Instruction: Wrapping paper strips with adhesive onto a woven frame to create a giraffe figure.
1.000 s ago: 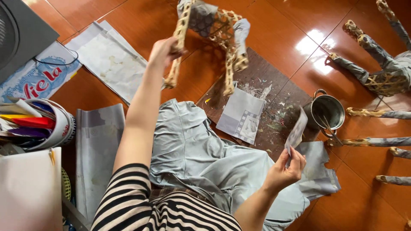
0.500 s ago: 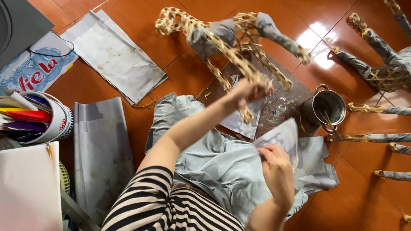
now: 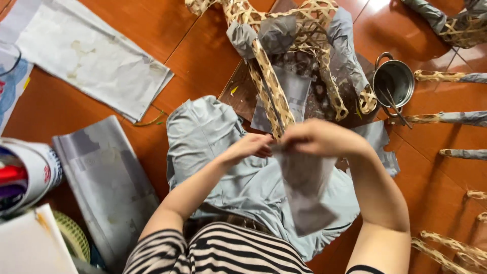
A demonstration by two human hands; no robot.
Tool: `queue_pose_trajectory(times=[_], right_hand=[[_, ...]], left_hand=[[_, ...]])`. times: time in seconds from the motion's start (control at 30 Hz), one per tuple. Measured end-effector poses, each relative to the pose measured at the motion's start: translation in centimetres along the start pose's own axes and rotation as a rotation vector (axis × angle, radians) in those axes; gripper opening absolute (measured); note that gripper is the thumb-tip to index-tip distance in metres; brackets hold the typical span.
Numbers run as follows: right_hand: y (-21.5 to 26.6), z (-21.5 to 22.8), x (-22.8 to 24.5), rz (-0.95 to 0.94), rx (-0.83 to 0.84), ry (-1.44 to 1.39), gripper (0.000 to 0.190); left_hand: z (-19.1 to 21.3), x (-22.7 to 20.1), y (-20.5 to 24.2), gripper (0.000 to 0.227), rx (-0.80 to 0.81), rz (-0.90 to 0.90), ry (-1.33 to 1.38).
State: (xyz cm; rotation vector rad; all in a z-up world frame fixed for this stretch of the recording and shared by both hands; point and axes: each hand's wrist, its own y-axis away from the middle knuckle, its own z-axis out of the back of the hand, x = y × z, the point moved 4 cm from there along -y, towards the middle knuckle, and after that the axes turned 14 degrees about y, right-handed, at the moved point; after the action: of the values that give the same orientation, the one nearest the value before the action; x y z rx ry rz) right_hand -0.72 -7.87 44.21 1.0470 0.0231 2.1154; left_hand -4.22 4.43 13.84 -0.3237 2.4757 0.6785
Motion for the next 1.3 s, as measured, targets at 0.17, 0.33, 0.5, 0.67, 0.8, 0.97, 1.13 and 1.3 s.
queue_pose_trajectory(times=[0.17,0.33,0.5,0.67,0.8,0.97,1.13,1.3], right_hand=[[-8.5,0.6,-11.4,-0.319,-0.134,0.201,0.024],[-15.2,2.7,-16.9,-0.426,-0.311,0.227,0.031],[-18.7,5.5,-20.2,-0.444,-0.433,0.397,0.031],[-20.3,6.6,-23.3,-0.501,-0.441,0.579,0.035],[-21.7,6.6,-25.3,-0.506,-0.461,0.729,0.039],[-22.5,5.2,-28.1,-0.516,-0.522,0.786,0.034],[-22.3,6.5,-27.3,-0.546,-0.556,0.885,0.027],[-20.1,4.3,-24.5,-0.379,-0.827,0.952,0.018]], left_hand=[[0.1,-10.7,4.6,0.063,0.093,-0.261,0.367],[4.2,-14.9,0.1,0.045,-0.196,-0.268,0.355],[10.0,-15.6,-7.1,0.022,-0.31,-0.496,0.279],[12.5,-16.8,-9.2,0.014,-0.419,-0.603,0.253],[8.4,-22.4,-4.5,0.034,-0.786,-0.811,-0.191],[5.0,-25.6,-6.0,0.035,-0.813,-1.136,-0.809],[8.2,-22.8,-11.4,0.04,-0.73,-1.182,-1.002],[8.1,-23.9,-11.1,0.048,-0.676,-1.113,-1.16]])
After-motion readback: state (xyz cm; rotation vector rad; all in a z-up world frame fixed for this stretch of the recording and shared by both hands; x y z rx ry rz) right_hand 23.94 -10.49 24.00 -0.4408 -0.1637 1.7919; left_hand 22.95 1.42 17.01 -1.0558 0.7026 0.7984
